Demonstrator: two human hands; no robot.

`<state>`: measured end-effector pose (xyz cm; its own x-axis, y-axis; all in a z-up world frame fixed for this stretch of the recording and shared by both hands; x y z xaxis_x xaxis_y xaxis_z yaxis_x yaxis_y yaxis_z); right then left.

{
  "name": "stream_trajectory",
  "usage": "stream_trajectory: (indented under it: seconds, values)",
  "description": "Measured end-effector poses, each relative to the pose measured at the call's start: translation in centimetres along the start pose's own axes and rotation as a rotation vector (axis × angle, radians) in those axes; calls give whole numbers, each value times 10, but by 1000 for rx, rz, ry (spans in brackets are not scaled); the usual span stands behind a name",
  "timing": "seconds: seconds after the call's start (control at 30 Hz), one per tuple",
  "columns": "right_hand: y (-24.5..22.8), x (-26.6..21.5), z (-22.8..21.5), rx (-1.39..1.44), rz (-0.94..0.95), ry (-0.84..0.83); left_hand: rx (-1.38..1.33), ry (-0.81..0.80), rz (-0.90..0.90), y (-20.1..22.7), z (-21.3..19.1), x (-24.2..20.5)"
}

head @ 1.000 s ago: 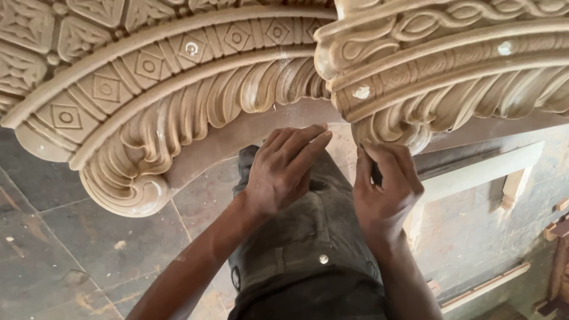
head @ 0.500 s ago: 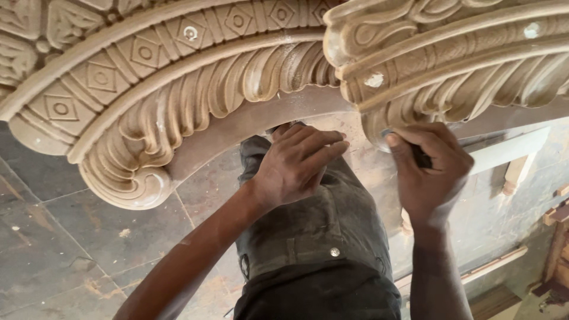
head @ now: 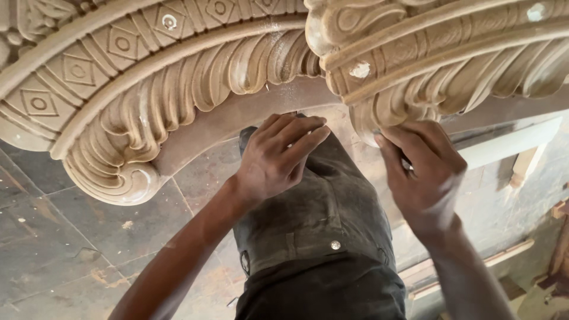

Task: The person sands the intricate patterns and edges of a large wooden carving by hand, using a small piece of abrasive material to smooth the curved and recessed surfaces.

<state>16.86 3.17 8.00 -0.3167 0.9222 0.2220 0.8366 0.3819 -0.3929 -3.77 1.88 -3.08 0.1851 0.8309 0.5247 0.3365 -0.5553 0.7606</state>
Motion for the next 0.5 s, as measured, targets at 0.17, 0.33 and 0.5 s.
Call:
stream_trajectory:
  seconds: [0.17,0.33,0.5]
  values:
    - [7,11,-6,-57,-139,-112,55,42,-59,10,-2,0]
    - [13,11,2,20,-273,-65,90,46,-25,23,30,3]
    - [42,13,-21,23,-496,-182,158,143,-140,32,36,3]
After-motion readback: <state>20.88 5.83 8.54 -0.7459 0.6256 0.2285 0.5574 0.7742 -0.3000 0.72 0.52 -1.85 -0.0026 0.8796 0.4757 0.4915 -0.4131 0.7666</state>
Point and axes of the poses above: each hand's wrist, its own x-axis towards the middle knuckle, its own z-axis out of the palm, y = z × x, the point moved 3 cm from there along x, towards the middle knuckle, and after that the axes turned 4 degrees about y, right-handed, at the moved point
